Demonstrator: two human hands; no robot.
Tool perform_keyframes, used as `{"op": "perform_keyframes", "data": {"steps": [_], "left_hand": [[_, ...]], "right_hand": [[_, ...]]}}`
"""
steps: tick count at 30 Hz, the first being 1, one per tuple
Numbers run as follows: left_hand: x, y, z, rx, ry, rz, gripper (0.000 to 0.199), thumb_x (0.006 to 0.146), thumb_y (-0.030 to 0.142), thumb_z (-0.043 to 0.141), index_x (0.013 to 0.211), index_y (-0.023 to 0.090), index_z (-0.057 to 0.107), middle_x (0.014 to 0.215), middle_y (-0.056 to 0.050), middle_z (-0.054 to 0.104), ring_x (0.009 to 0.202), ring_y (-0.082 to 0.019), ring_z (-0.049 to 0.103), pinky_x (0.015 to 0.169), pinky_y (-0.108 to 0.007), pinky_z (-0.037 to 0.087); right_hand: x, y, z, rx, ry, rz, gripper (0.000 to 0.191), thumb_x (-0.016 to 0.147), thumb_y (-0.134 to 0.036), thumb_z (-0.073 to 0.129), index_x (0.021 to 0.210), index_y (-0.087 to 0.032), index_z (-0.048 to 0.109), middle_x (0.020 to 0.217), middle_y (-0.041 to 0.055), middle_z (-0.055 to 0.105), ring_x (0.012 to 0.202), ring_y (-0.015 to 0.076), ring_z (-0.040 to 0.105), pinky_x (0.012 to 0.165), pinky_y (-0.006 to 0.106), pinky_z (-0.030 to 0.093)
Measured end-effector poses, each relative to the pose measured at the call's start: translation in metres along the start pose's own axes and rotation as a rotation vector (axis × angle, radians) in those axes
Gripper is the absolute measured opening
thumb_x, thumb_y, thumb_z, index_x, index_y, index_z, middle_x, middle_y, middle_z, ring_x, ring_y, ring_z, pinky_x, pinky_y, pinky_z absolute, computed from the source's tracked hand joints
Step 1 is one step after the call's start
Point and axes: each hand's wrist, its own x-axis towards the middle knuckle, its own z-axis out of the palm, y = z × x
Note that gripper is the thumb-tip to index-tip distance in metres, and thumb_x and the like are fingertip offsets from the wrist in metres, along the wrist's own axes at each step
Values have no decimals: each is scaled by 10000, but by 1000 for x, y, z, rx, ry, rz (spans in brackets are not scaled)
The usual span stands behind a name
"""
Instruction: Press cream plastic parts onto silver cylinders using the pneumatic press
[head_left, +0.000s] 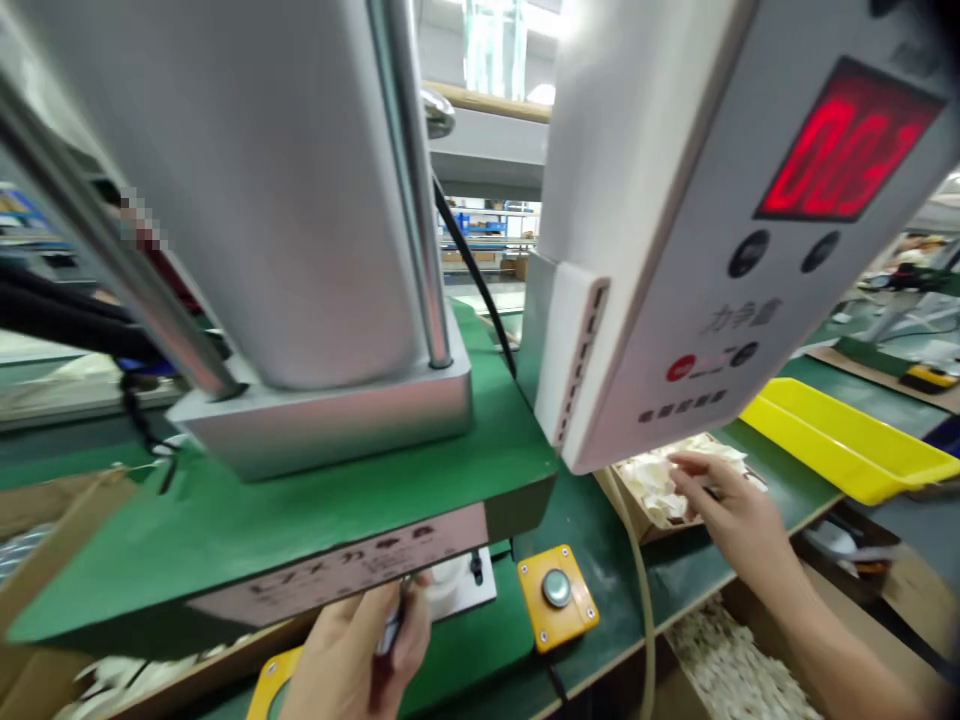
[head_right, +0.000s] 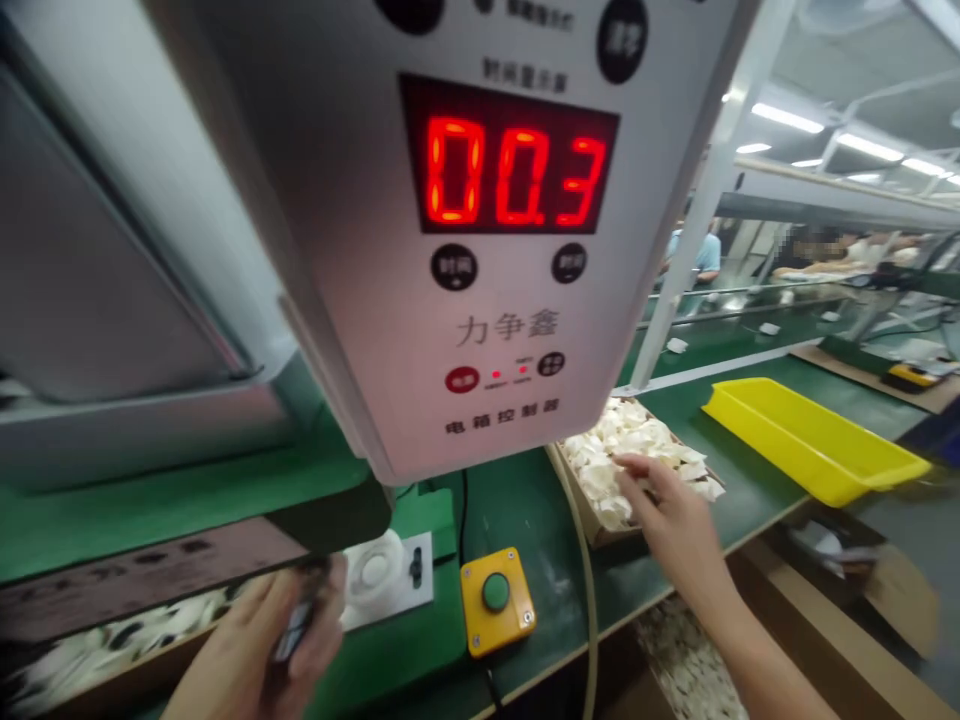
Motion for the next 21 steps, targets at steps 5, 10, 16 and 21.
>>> {"op": "perform_keyframes", "data": {"steps": [5, 10, 16, 21], "left_hand": [[14, 3, 23, -420, -97, -36, 246, 756, 195, 701, 669, 181, 471, 563, 73, 347, 430, -41, 280, 362, -159, 207], [17, -2, 24, -626, -206, -179, 266, 717, 104, 722, 685, 176, 468, 568, 76, 359, 420, -22, 312, 371, -145, 156], [5, -3, 19, -150, -183, -128, 336, 879, 401, 472, 650, 171, 556, 433, 51, 339, 362, -47, 183, 358, -194, 155], [-7, 6, -23, 408, 127, 294, 218, 551, 222, 756, 562, 203, 539, 546, 25, 472, 477, -83, 360, 426, -196, 319]], "right_hand": [[-36, -58, 47, 584, -434, 148, 385, 850, -468, 574, 1166, -248, 578, 837, -7, 568, 582, 81, 557, 571, 224, 450], [-53, -97, 82, 761, -585, 114, 258, 874, -422, 543, 989, -199, 604, 771, -27, 523, 551, 56, 534, 537, 192, 417], [-59, -128, 115, 751, -611, 75, 195, 878, -370, 511, 917, -185, 560, 695, -36, 543, 511, 54, 463, 462, 161, 380], [-65, -145, 132, 469, -577, -115, 191, 904, -316, 470, 812, -182, 571, 738, -15, 585, 666, 83, 529, 596, 183, 398]]}}
